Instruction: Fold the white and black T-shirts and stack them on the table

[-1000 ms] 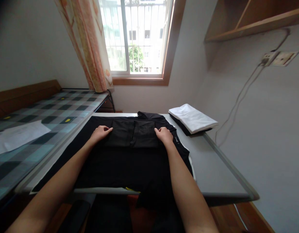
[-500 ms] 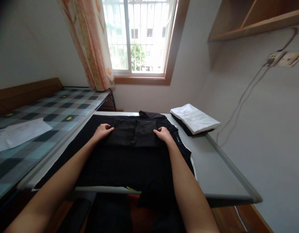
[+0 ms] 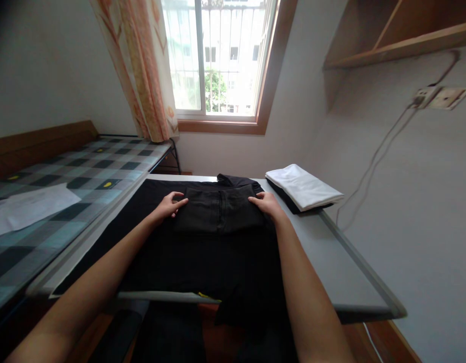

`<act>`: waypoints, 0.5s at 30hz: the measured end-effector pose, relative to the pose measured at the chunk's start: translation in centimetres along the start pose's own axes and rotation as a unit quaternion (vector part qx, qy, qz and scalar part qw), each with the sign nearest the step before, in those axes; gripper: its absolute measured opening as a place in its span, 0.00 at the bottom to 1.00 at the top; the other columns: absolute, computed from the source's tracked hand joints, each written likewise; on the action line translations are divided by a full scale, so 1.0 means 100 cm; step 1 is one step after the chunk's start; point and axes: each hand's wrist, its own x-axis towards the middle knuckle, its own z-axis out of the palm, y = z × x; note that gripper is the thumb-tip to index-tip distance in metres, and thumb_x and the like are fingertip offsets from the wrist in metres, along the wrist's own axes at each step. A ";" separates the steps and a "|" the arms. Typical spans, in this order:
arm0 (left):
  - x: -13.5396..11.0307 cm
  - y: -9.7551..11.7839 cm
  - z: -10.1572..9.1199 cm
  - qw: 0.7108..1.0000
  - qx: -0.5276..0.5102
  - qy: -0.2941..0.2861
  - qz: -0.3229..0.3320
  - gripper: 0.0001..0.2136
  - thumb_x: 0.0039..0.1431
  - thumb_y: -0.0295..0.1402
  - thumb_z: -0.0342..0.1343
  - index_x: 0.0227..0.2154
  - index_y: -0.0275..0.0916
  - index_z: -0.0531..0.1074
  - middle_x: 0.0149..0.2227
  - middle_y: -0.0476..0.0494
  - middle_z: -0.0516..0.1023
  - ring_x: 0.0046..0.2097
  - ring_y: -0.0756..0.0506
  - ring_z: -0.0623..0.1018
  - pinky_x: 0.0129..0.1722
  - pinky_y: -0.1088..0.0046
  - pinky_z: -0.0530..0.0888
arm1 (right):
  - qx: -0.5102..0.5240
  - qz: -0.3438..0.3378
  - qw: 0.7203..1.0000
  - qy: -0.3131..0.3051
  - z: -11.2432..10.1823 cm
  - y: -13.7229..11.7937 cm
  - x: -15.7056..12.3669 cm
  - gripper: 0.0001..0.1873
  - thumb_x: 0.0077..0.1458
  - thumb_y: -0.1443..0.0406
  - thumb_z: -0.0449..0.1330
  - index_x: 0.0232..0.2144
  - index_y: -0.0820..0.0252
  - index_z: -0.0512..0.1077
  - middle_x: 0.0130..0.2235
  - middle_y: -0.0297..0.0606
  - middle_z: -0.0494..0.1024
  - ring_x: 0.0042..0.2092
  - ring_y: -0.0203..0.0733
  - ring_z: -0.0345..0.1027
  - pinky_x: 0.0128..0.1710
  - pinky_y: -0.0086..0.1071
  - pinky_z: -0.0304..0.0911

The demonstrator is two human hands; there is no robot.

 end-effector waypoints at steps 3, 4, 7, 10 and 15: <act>0.000 0.002 -0.001 1.000 -0.020 -0.001 -0.017 0.21 0.57 0.41 0.57 0.50 0.39 0.65 0.25 0.53 0.66 0.21 0.54 0.68 0.17 0.80 0.66 | 0.035 0.014 0.999 -0.026 -0.004 -0.022 -0.002 0.33 0.47 0.61 0.67 0.55 0.66 0.66 0.41 0.49 0.79 0.39 0.47 0.74 0.36 0.38 0.71; 0.000 0.002 -0.001 0.999 -0.028 -0.003 -0.024 0.20 0.57 0.40 0.57 0.50 0.39 0.65 0.26 0.53 0.67 0.22 0.54 0.69 0.18 0.80 0.66 | 0.041 0.013 0.999 -0.030 -0.004 -0.031 -0.002 0.37 0.47 0.61 0.67 0.58 0.64 0.62 0.41 0.49 0.78 0.37 0.47 0.74 0.34 0.37 0.71; -0.001 0.004 -0.002 0.999 -0.043 -0.015 -0.028 0.21 0.56 0.39 0.59 0.51 0.42 0.64 0.29 0.52 0.69 0.22 0.55 0.69 0.18 0.81 0.67 | 0.025 -0.017 0.999 -0.022 0.004 -0.067 -0.004 0.41 0.46 0.63 0.68 0.60 0.62 0.58 0.43 0.47 0.77 0.36 0.44 0.73 0.32 0.34 0.70; -0.002 0.004 -0.002 0.997 -0.068 -0.023 -0.034 0.20 0.59 0.44 0.55 0.50 0.42 0.64 0.29 0.52 0.68 0.21 0.55 0.68 0.18 0.81 0.67 | 0.031 -0.068 0.996 -0.056 0.026 -0.103 -0.010 0.45 0.45 0.64 0.69 0.62 0.62 0.55 0.39 0.43 0.77 0.33 0.41 0.72 0.31 0.32 0.70; -0.003 0.003 -0.002 0.996 -0.076 -0.026 -0.045 0.18 0.63 0.48 0.47 0.47 0.40 0.65 0.27 0.53 0.66 0.20 0.55 0.68 0.18 0.80 0.67 | 0.068 -0.204 0.946 -0.244 0.078 -0.116 -0.023 0.35 0.54 0.59 0.64 0.60 0.60 0.59 0.36 0.38 0.78 0.34 0.39 0.73 0.35 0.33 0.70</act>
